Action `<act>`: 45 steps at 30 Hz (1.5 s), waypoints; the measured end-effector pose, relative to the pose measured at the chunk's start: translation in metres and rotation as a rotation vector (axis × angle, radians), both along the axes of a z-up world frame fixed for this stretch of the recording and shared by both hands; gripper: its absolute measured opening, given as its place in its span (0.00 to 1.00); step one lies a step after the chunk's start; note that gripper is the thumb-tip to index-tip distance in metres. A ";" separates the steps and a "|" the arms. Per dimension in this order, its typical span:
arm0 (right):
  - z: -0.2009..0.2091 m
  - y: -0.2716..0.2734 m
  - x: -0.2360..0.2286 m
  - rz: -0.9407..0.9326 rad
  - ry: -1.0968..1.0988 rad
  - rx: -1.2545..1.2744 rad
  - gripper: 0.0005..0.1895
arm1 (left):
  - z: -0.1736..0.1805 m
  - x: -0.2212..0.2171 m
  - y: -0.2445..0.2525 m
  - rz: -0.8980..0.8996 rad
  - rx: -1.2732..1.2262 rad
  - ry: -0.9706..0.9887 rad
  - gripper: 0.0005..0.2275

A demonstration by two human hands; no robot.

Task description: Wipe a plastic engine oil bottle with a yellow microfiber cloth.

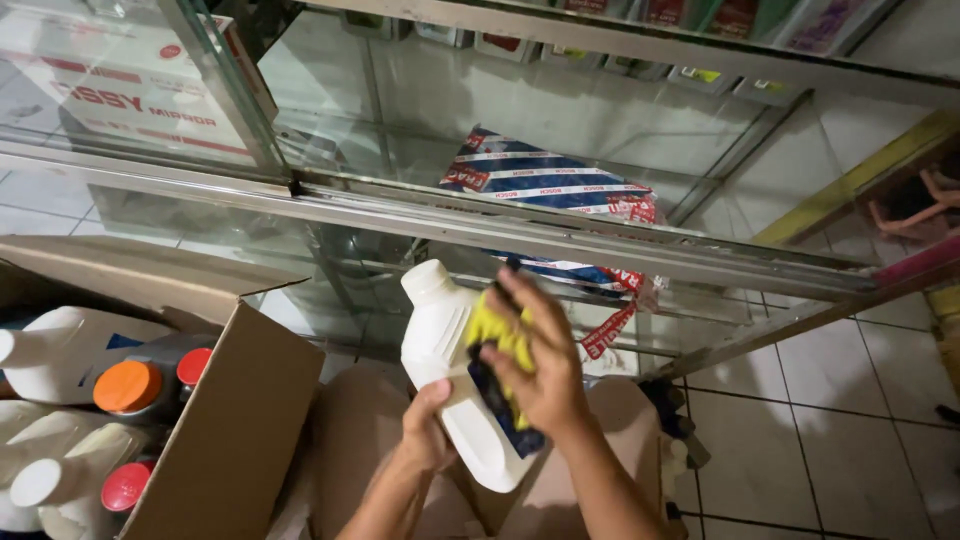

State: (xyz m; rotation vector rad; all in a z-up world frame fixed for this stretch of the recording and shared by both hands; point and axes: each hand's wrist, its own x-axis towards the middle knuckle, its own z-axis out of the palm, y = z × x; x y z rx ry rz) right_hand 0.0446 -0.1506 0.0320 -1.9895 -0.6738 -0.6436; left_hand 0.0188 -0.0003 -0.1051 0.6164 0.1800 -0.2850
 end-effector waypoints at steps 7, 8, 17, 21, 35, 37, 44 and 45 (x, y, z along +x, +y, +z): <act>0.002 0.017 -0.030 -0.089 0.008 -0.057 0.27 | 0.042 0.002 0.013 0.162 0.026 0.159 0.36; -0.007 0.015 -0.035 -0.084 0.011 -0.060 0.27 | 0.038 0.003 0.014 0.167 0.023 0.164 0.36; 0.002 -0.002 -0.001 -0.214 0.037 0.207 0.23 | 0.044 -0.016 -0.013 -0.158 0.231 -0.023 0.42; 0.021 0.019 -0.016 -0.296 -0.043 -0.056 0.24 | 0.053 -0.013 -0.018 -0.116 0.140 -0.013 0.36; -0.040 0.014 -0.060 -0.233 -0.041 -0.181 0.68 | 0.094 0.001 0.005 0.207 0.275 -0.288 0.37; -0.039 0.009 -0.058 -0.268 -0.010 -0.172 0.74 | 0.087 0.000 0.001 0.163 0.282 -0.185 0.32; -0.012 -0.011 -0.051 -0.001 0.222 0.342 0.56 | 0.141 -0.007 0.007 0.011 0.738 -0.487 0.54; -0.007 -0.015 -0.047 0.198 0.258 0.514 0.52 | 0.145 -0.008 0.012 0.004 0.656 -0.456 0.47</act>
